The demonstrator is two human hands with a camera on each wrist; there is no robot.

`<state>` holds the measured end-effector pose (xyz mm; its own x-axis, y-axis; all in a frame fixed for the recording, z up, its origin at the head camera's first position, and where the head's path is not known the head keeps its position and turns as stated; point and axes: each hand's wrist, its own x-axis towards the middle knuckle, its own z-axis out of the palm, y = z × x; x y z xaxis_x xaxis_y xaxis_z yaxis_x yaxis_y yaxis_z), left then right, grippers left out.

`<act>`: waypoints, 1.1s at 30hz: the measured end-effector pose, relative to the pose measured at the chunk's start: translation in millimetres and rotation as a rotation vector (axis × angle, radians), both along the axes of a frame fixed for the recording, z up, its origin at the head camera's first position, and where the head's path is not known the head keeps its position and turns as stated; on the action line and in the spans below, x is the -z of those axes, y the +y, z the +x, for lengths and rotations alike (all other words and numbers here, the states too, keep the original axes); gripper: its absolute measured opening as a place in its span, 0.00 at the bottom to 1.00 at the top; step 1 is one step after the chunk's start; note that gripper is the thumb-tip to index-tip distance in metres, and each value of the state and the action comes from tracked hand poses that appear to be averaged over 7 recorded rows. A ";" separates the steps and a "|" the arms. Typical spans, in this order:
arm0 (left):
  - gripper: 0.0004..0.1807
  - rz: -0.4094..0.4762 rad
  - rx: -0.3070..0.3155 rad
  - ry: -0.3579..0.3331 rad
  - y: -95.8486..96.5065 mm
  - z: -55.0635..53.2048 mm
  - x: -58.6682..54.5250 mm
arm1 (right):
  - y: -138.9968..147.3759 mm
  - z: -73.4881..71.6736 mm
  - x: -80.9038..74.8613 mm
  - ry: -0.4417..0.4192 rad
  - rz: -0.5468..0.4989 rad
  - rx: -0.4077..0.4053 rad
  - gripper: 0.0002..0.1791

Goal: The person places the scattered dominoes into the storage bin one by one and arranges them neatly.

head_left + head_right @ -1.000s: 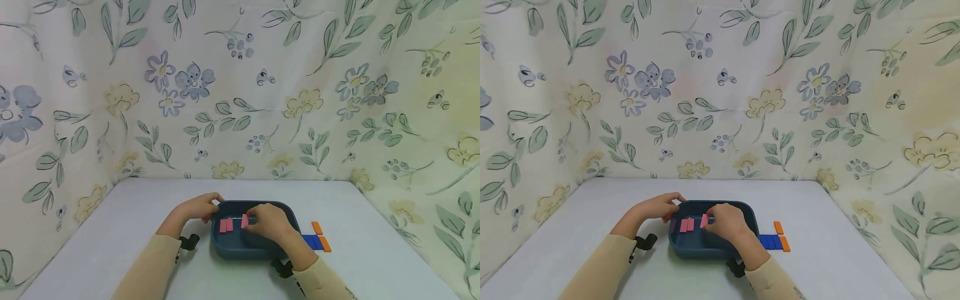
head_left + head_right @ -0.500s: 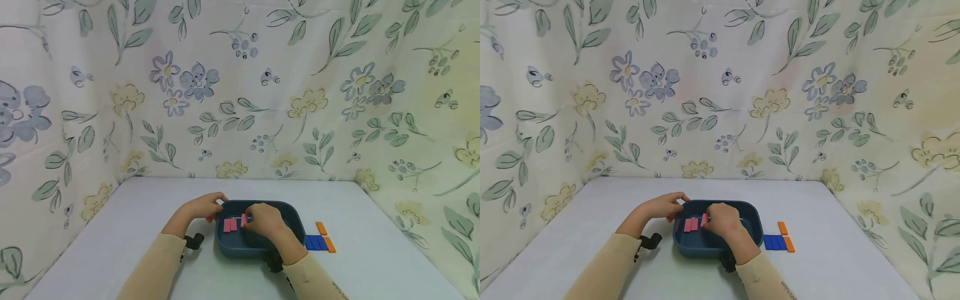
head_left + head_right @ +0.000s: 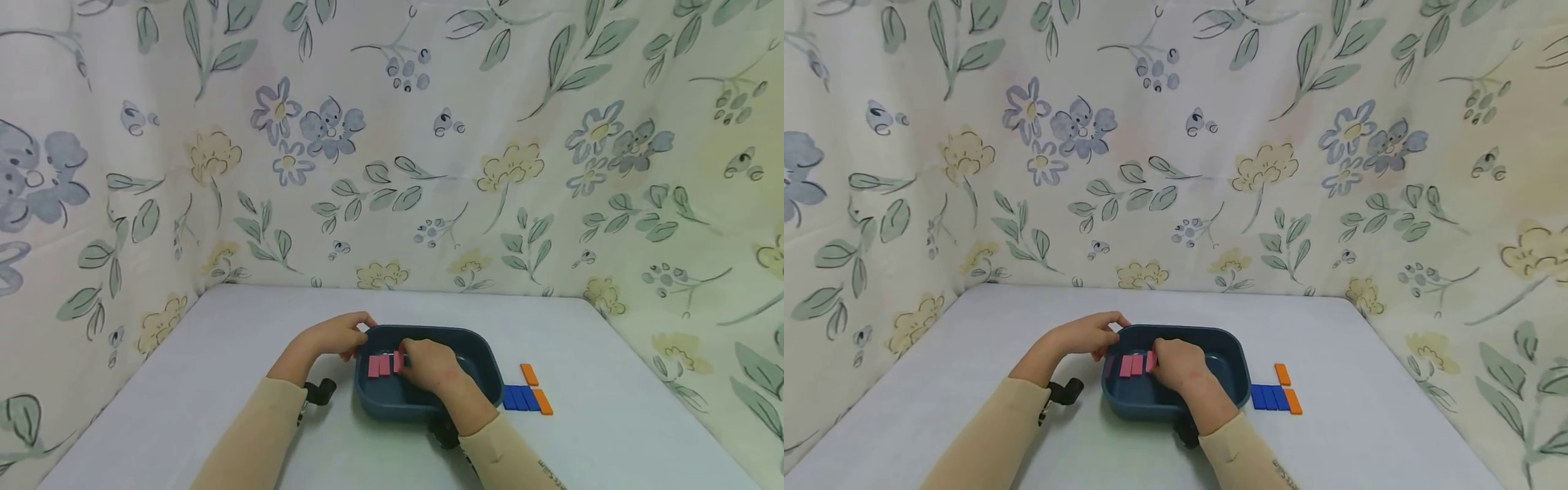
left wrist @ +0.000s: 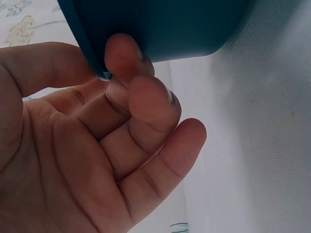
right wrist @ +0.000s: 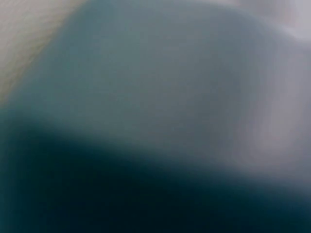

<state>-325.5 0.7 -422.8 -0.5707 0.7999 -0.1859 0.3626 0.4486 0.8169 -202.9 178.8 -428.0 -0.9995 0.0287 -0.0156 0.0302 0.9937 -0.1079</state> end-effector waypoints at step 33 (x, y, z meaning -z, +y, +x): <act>0.19 -0.007 -0.004 0.022 2.4 0.6 0.9 | 12.1 5.8 0.6 0.008 -0.094 0.010 0.26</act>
